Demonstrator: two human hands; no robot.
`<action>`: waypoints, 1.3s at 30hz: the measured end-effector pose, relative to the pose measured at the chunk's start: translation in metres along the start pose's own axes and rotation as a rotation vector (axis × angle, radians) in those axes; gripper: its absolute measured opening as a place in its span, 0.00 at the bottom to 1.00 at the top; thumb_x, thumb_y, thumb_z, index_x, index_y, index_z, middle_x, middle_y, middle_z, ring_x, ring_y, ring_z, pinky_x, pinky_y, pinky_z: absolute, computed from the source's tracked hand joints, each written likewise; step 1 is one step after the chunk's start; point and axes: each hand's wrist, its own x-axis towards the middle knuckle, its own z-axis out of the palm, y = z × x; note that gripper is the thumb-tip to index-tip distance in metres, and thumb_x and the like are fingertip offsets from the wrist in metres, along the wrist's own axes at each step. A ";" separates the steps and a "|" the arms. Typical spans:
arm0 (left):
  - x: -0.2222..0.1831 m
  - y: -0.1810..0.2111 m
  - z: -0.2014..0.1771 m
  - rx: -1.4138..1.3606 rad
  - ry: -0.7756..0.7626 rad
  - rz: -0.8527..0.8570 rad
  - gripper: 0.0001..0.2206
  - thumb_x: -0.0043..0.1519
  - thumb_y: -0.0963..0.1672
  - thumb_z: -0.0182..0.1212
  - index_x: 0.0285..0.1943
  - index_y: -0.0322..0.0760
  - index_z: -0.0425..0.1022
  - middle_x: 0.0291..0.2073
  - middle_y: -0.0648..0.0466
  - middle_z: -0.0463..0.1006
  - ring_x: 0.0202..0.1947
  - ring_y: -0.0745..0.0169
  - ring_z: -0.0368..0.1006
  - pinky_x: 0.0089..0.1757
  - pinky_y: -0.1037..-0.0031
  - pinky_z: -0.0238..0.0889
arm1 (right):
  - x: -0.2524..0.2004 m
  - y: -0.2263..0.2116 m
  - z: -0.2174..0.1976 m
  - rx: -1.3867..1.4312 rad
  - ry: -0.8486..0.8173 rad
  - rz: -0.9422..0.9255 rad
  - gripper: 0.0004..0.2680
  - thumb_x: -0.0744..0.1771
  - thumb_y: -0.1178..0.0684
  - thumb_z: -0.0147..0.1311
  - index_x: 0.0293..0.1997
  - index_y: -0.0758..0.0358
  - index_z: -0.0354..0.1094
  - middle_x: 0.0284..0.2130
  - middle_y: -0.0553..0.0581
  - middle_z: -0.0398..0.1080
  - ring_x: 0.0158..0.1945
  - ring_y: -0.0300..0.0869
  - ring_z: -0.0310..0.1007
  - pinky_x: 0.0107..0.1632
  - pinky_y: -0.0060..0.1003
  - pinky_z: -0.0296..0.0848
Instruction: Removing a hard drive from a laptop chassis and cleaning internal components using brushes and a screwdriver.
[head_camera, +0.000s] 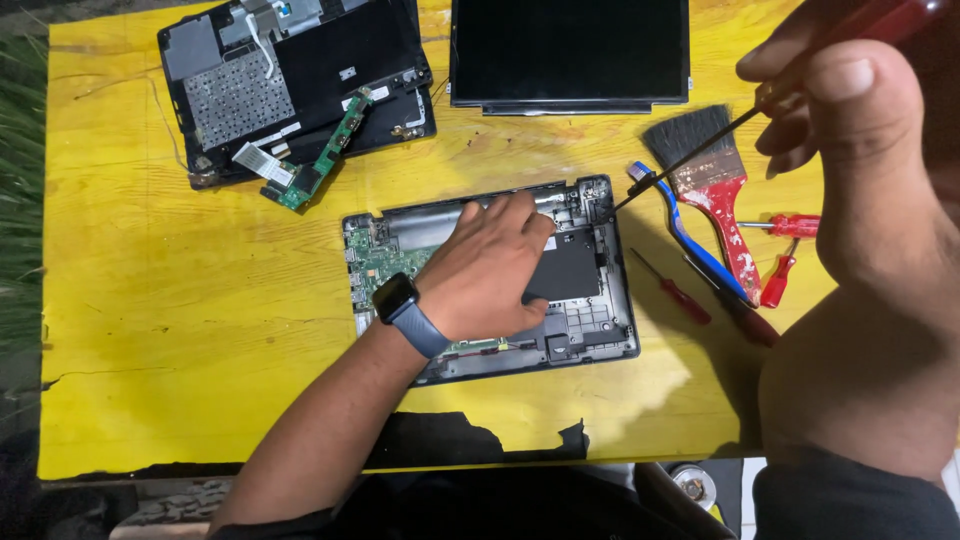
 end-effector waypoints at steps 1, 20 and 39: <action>0.000 -0.001 0.000 0.001 0.001 0.000 0.27 0.52 0.52 0.71 0.54 0.33 0.69 0.52 0.42 0.67 0.52 0.44 0.64 0.47 0.53 0.58 | 0.000 0.001 -0.001 0.000 0.001 -0.002 0.33 0.71 0.22 0.27 0.61 0.69 0.61 0.48 0.59 0.60 0.41 0.42 0.60 0.43 0.33 0.63; 0.002 -0.009 -0.010 -0.457 0.213 -0.040 0.02 0.64 0.43 0.61 0.40 0.43 0.78 0.36 0.54 0.76 0.37 0.58 0.75 0.37 0.64 0.67 | -0.009 -0.028 0.002 -0.082 0.064 -0.144 0.27 0.79 0.37 0.26 0.62 0.80 0.63 0.57 0.67 0.63 0.44 0.47 0.64 0.46 0.36 0.65; -0.033 -0.005 0.004 -0.586 0.250 0.144 0.19 0.63 0.37 0.61 0.63 0.46 0.74 0.50 0.49 0.81 0.47 0.47 0.80 0.46 0.55 0.75 | -0.011 -0.024 -0.004 -0.141 0.058 -0.188 0.24 0.81 0.42 0.25 0.64 0.82 0.61 0.57 0.70 0.64 0.47 0.50 0.66 0.48 0.38 0.67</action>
